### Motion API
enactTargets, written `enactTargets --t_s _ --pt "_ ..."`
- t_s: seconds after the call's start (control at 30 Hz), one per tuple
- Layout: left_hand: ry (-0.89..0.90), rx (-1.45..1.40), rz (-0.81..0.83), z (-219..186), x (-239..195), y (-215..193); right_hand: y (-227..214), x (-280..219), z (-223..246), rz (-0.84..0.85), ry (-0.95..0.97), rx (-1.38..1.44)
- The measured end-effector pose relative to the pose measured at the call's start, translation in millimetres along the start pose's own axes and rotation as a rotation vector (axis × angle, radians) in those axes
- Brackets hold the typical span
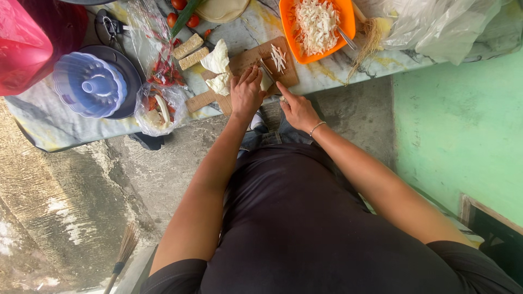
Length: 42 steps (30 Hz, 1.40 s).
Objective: The person slices a white vegetable into thin strips on a wooden cutting board using a knife. The sliced pieces accumulate on the board and are occasionally transferred into an orange container.
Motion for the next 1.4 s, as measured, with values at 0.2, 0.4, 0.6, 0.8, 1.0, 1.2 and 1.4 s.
enactTargets --t_s 0.2,0.4,0.6,0.8,1.0,1.2,1.4 --pt "-0.012 -0.021 0.004 -3 -4 -5 8 25 -12 0.159 0.213 0.056" --pt "-0.022 -0.006 -0.007 -5 -6 -5 2 12 -11 0.062 0.049 0.012" --pt "-0.051 -0.015 -0.007 -1 -4 2 -3 -5 -19 0.124 0.118 -0.016" --pt "-0.041 -0.023 -0.031 1 -4 8 -4 -7 -19 0.078 0.137 -0.005" --pt "-0.050 -0.018 -0.045 2 -4 9 3 -8 -8 0.092 0.077 0.004" --pt "-0.059 -0.034 -0.008 2 -2 10 8 -7 -7 0.107 0.128 -0.049" --pt "0.000 0.074 0.035 0 -3 9 -1 -7 8 -0.062 -0.076 0.026"
Point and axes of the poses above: each hand's wrist, its own x-axis towards the middle knuckle, its own y-axis out of the palm, z = x × y, the point moved 5 cm from there along x, towards the middle knuckle, and after that the axes turned 15 degrees about z, right-handed, at the moved point
